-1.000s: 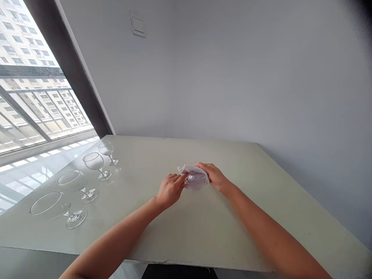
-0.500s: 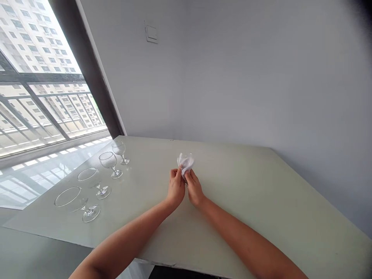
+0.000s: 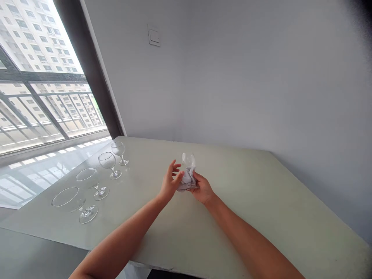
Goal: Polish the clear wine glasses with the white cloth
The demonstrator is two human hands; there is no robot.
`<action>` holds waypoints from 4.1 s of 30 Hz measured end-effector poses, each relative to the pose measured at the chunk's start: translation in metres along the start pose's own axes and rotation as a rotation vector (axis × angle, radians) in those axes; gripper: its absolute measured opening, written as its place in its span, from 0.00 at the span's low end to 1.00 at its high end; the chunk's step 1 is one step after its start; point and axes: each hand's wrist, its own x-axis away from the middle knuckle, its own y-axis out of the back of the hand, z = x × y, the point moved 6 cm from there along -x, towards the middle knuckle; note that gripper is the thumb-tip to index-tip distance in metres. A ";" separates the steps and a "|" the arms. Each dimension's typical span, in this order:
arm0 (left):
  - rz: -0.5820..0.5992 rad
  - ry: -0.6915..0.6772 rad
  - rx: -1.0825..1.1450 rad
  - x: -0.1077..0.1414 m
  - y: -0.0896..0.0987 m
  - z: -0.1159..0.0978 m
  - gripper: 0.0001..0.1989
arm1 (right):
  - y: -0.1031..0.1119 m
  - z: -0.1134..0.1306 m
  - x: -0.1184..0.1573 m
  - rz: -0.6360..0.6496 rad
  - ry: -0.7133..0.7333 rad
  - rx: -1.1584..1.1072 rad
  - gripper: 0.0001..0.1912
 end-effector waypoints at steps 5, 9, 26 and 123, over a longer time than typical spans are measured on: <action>0.382 0.249 0.513 -0.003 -0.009 0.004 0.26 | -0.011 -0.014 0.008 0.254 -0.129 0.124 0.15; 0.250 0.262 0.442 -0.007 -0.001 0.011 0.22 | -0.011 0.001 0.008 0.361 -0.043 0.586 0.12; -0.154 0.295 0.690 -0.014 0.016 0.024 0.15 | -0.012 0.056 0.017 -0.200 0.953 1.710 0.14; 0.397 -0.269 -0.612 0.022 -0.046 0.032 0.19 | 0.259 0.204 0.105 -1.225 0.421 1.040 0.17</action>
